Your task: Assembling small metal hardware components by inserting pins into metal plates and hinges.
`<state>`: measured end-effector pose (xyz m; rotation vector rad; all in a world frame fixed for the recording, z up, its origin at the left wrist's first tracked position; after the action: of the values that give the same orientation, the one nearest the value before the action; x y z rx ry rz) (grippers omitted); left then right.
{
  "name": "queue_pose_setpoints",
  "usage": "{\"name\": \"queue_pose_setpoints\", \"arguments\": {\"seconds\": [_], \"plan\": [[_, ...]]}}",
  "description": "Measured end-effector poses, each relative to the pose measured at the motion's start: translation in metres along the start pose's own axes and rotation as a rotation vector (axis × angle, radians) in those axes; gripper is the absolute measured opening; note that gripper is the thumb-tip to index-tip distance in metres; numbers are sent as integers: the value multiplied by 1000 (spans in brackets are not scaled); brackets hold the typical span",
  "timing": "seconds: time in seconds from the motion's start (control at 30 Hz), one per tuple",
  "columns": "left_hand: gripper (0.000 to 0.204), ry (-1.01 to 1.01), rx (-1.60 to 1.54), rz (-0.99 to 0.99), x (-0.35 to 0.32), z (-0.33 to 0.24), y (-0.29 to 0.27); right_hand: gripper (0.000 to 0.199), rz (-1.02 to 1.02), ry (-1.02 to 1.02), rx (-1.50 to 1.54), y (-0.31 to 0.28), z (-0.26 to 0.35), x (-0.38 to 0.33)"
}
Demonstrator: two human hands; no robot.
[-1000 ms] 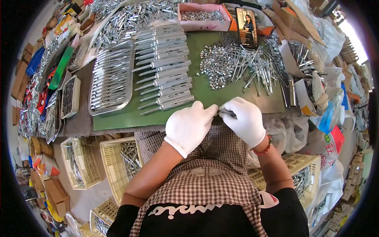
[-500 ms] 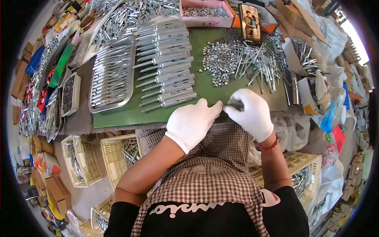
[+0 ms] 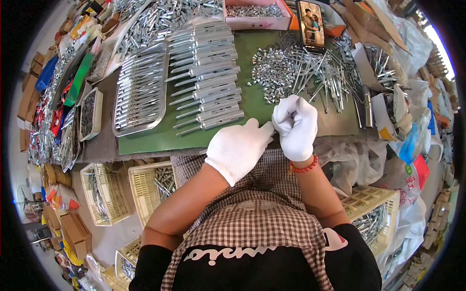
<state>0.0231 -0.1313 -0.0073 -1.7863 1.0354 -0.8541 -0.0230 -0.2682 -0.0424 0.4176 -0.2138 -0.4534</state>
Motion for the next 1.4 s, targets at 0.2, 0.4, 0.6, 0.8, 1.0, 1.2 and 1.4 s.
{"name": "queue_pose_setpoints", "arguments": {"seconds": [0.2, 0.4, 0.6, 0.8, 1.0, 1.2, 1.4], "plan": [[7, -13, 137, 24, 18, -25, 6, 47, -115, -195, -15, -12, 2, -4], [22, -172, -9, -9, -34, 9, -13, 49, -86, -21, 378, -19, 13, 4], [33, -653, 216, -305, -203, 66, -32, 50, -34, -5, 318, -12, 11, 5], [36, -210, 196, -459, -118, 36, -40, 38, -94, 26, 170, -11, 7, 2], [31, -60, 138, -399, -37, 35, -28, 22, -80, 68, -77, -7, 5, -2], [25, -70, 137, -209, -30, 37, -22, 23, -5, 81, -194, -7, 8, -4], [24, 16, 1, -437, -38, 43, -20, 27, 43, -1, -217, 3, 12, -2]]}}
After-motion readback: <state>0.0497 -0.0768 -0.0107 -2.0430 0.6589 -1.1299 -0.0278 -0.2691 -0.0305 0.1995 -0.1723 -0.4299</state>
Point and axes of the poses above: each hand's wrist, its own x-axis towards the middle knuckle, its own y-axis out of the palm, z = x × y, the point moved 3 cm from there along x, towards the middle knuckle, and after that the axes turned 8 degrees about -x, right-handed, at the moved point
